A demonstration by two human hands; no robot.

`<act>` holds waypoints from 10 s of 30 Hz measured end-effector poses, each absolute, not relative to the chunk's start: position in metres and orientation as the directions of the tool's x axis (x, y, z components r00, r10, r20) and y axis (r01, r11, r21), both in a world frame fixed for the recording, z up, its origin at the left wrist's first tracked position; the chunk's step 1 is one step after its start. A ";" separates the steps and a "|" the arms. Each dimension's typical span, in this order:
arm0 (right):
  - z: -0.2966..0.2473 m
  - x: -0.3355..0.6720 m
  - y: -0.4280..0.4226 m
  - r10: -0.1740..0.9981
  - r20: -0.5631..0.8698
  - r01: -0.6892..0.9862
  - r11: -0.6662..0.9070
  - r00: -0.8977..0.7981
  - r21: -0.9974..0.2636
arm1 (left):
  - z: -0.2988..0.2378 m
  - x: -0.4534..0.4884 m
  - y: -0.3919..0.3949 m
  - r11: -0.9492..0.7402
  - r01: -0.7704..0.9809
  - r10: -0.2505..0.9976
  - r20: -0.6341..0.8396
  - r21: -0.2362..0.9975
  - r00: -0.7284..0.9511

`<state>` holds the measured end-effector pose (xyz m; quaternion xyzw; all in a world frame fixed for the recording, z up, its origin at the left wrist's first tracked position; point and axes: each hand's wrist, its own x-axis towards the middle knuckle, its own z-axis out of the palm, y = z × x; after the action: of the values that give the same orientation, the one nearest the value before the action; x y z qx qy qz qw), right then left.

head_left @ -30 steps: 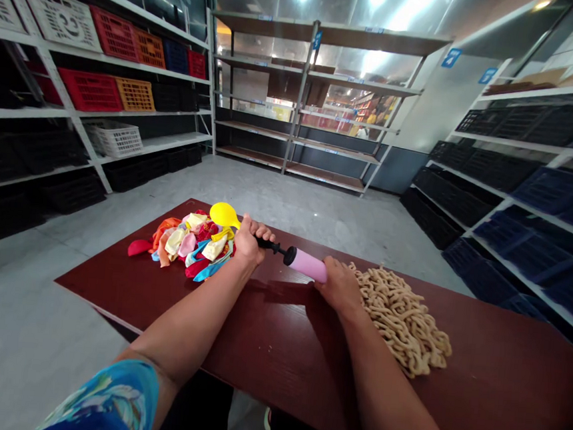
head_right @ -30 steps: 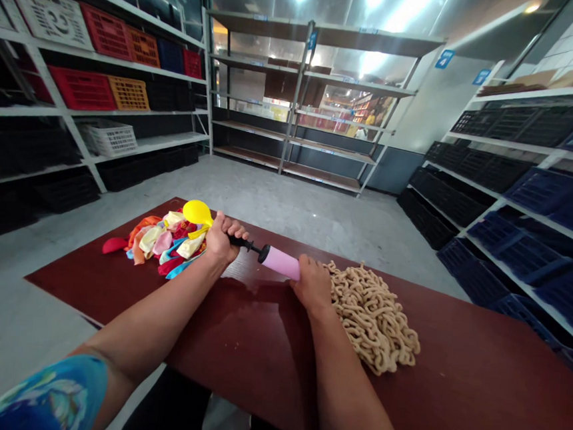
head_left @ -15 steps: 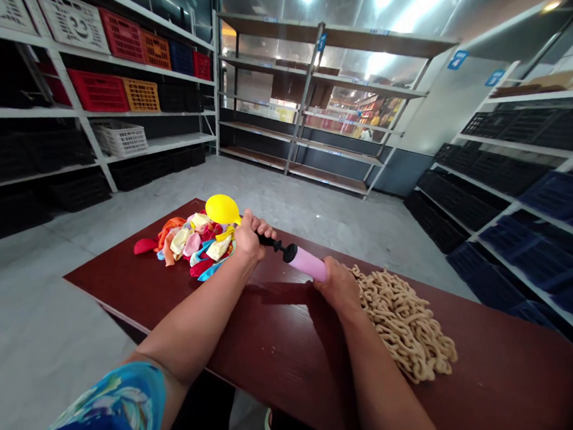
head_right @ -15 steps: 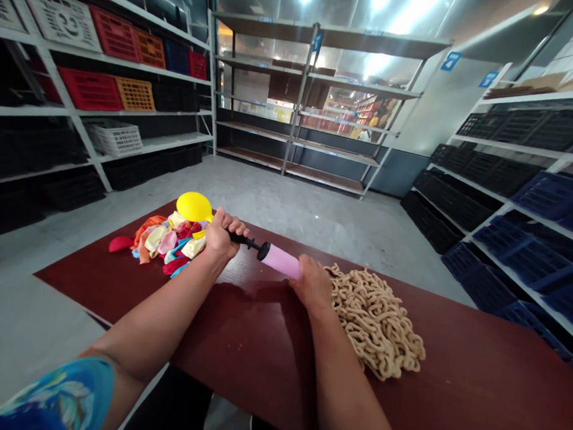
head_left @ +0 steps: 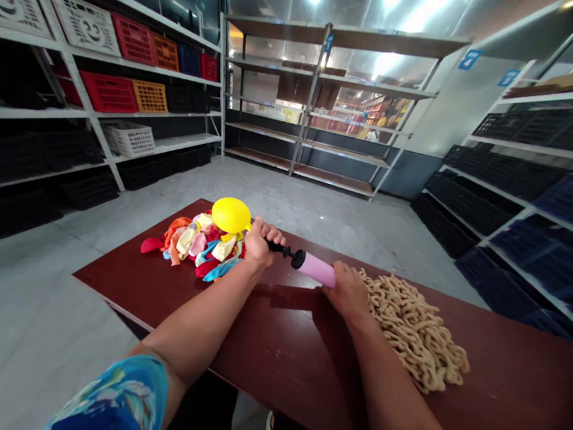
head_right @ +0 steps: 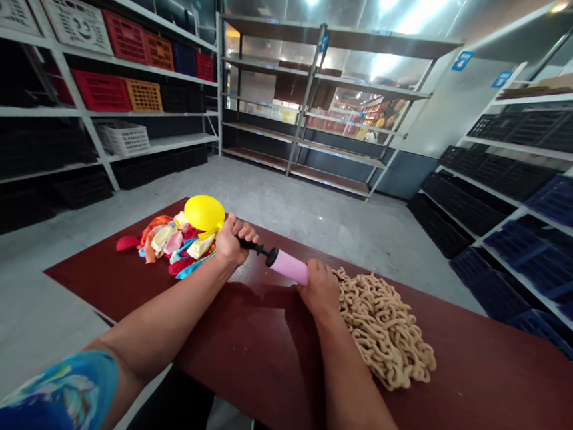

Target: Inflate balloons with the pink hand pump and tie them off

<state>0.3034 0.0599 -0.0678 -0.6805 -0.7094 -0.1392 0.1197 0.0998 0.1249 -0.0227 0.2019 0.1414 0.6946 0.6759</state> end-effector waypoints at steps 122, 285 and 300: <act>-0.078 0.336 0.073 0.857 0.495 0.989 -0.130 0.147 -0.070 | -0.016 0.081 0.139 -0.159 -0.854 0.986 0.124 0.496 -0.112; -0.070 0.330 0.062 0.925 0.341 0.983 -0.182 0.168 0.008 | -0.034 0.085 0.150 -0.086 -0.857 0.994 0.105 0.509 -0.038; -0.065 0.302 0.062 0.926 0.372 0.997 -0.069 0.058 0.015 | -0.034 0.102 0.138 -0.030 -0.836 0.993 0.112 0.548 0.038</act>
<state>0.3019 0.0616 -0.0648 -0.7169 -0.6709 -0.1439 0.1239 0.1022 0.1378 -0.0340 0.2445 0.1605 0.6746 0.6777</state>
